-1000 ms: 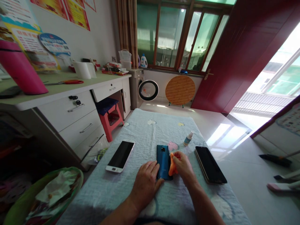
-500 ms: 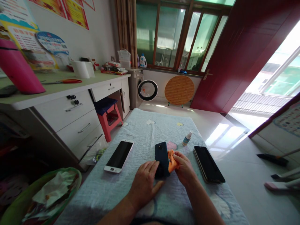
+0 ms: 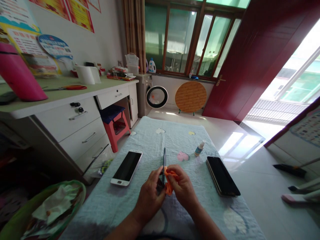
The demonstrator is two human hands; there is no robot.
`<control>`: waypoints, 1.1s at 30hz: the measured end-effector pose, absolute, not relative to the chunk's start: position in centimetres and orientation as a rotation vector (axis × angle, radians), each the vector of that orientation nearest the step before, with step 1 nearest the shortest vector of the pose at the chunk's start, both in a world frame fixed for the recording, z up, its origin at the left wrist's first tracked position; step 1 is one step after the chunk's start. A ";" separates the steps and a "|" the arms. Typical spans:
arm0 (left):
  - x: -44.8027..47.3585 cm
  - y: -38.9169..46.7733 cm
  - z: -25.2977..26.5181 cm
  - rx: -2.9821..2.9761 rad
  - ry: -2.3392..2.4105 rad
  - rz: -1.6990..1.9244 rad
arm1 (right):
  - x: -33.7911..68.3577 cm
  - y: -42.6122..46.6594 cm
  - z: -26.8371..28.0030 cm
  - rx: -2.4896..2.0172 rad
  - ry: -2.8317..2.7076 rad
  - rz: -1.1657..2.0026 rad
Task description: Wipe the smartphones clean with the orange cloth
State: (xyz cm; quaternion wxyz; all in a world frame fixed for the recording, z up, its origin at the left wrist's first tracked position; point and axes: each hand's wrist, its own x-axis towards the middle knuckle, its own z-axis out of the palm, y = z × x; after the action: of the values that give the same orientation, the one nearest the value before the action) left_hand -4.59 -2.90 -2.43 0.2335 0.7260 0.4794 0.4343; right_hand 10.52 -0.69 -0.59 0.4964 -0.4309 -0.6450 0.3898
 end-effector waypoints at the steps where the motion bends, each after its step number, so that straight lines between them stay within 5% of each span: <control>1: -4.7 -2.9 -2.4 1.962 1.320 1.202 | 10.4 -0.9 -0.5 -1.038 -1.626 0.885; 33: -5.3 -2.7 -2.5 1.831 1.229 1.179 | 10.1 10.7 -1.0 -1.148 -1.743 0.585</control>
State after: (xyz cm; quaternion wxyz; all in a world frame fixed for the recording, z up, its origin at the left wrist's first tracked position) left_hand -5.29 -2.68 -2.54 0.3150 0.6949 0.4666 0.4474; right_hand 10.07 10.69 -0.97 0.4680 -0.4680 -0.7108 0.2384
